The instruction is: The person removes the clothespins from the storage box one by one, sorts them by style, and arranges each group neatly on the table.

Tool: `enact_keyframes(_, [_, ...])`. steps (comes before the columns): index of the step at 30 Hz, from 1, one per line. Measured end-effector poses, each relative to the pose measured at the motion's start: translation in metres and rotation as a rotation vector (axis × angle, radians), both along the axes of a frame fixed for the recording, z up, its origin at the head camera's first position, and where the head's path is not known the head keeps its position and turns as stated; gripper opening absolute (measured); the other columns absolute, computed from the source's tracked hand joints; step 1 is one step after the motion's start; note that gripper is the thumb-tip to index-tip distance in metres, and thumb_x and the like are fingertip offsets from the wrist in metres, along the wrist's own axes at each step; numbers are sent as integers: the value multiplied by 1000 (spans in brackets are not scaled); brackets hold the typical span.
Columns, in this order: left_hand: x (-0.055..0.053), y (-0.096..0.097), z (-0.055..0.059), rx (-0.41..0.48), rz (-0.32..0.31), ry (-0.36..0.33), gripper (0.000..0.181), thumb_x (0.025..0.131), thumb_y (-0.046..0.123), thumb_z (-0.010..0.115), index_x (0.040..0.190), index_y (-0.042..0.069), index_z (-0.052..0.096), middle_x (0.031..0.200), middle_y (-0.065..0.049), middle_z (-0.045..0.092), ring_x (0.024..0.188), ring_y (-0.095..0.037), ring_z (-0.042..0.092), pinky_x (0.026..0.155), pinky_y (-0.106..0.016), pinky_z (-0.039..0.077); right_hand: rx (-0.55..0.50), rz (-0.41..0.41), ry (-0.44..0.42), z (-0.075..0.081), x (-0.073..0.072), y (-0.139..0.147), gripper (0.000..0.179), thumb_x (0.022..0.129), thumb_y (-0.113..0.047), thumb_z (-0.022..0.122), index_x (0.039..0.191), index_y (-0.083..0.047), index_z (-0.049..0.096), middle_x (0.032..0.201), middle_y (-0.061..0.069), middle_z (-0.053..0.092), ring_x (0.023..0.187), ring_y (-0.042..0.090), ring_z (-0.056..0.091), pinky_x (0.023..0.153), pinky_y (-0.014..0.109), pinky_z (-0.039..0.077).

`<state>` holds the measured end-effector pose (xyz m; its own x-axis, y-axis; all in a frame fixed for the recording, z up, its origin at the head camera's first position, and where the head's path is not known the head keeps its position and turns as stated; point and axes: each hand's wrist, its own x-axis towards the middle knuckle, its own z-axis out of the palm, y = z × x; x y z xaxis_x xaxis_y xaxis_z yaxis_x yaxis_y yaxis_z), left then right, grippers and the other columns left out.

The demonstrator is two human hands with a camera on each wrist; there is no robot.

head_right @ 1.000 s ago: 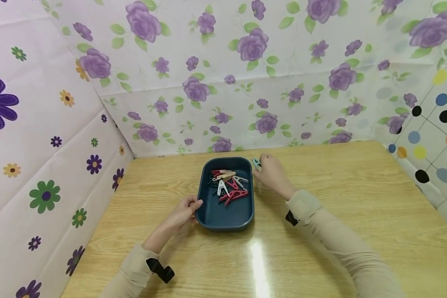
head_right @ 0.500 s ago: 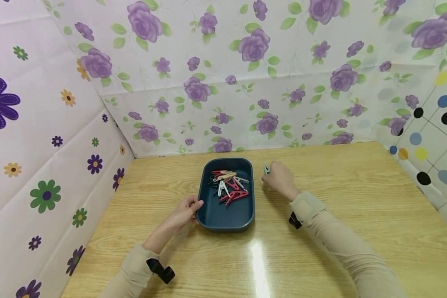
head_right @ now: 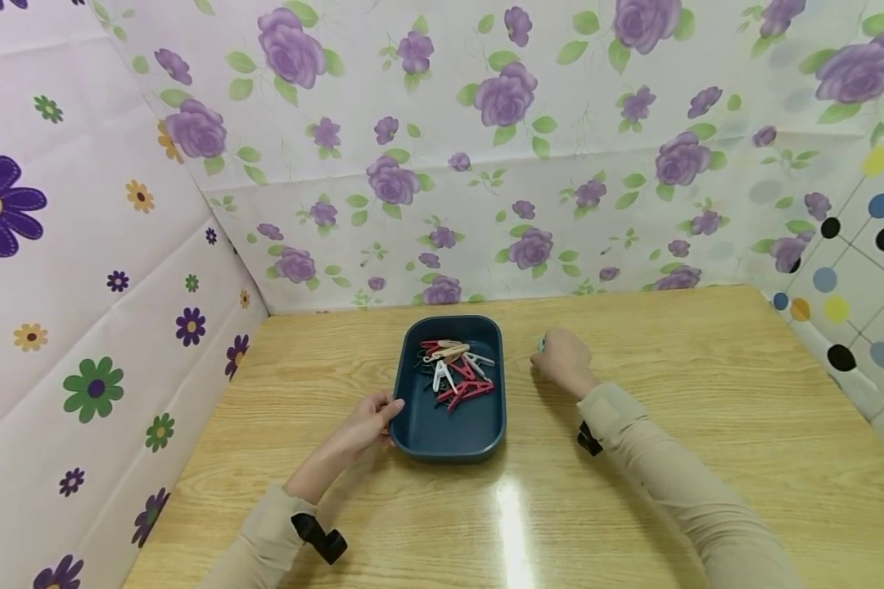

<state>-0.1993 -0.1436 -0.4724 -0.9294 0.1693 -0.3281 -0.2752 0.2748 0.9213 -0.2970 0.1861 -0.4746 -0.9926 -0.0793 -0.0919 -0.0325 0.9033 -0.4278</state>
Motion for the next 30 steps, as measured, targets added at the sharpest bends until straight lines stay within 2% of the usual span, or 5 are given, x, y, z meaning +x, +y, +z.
enact_keyframes(8, [0,0,-1,-3,-2,2,25,103,18,45,101,-6,49,70,-3,52,54,-9,52,51,-23,44,74,12,11,3,2,-1,43,91,-25,60,55,-15,39,49,-5,36,43,9,36,38,20,28])
enact_keyframes(14, [0,0,-2,0,3,-2,25,103,19,45,102,-6,49,71,-2,52,54,-9,52,52,-23,44,94,34,108,13,4,-9,42,93,-23,54,55,-12,40,49,-3,34,44,12,35,38,23,27])
enact_keyframes(21, [0,-1,-1,4,0,-7,25,104,19,45,102,-5,49,69,-2,53,54,-9,52,51,-24,42,75,31,222,22,3,-23,33,89,-18,53,57,-9,48,48,3,48,43,18,46,35,27,30])
enact_keyframes(25, [0,-1,0,7,-7,-3,25,104,19,45,101,-5,49,69,-2,53,54,-9,52,51,-23,42,75,51,247,28,4,-31,21,90,-18,53,79,-2,61,69,13,62,50,20,51,38,28,33])
enact_keyframes(30, [1,-1,-1,17,-17,5,25,104,19,45,101,-6,49,69,-2,52,54,-9,52,51,-23,42,56,131,302,36,7,-42,26,92,-16,56,107,3,64,99,23,68,63,24,61,47,34,48])
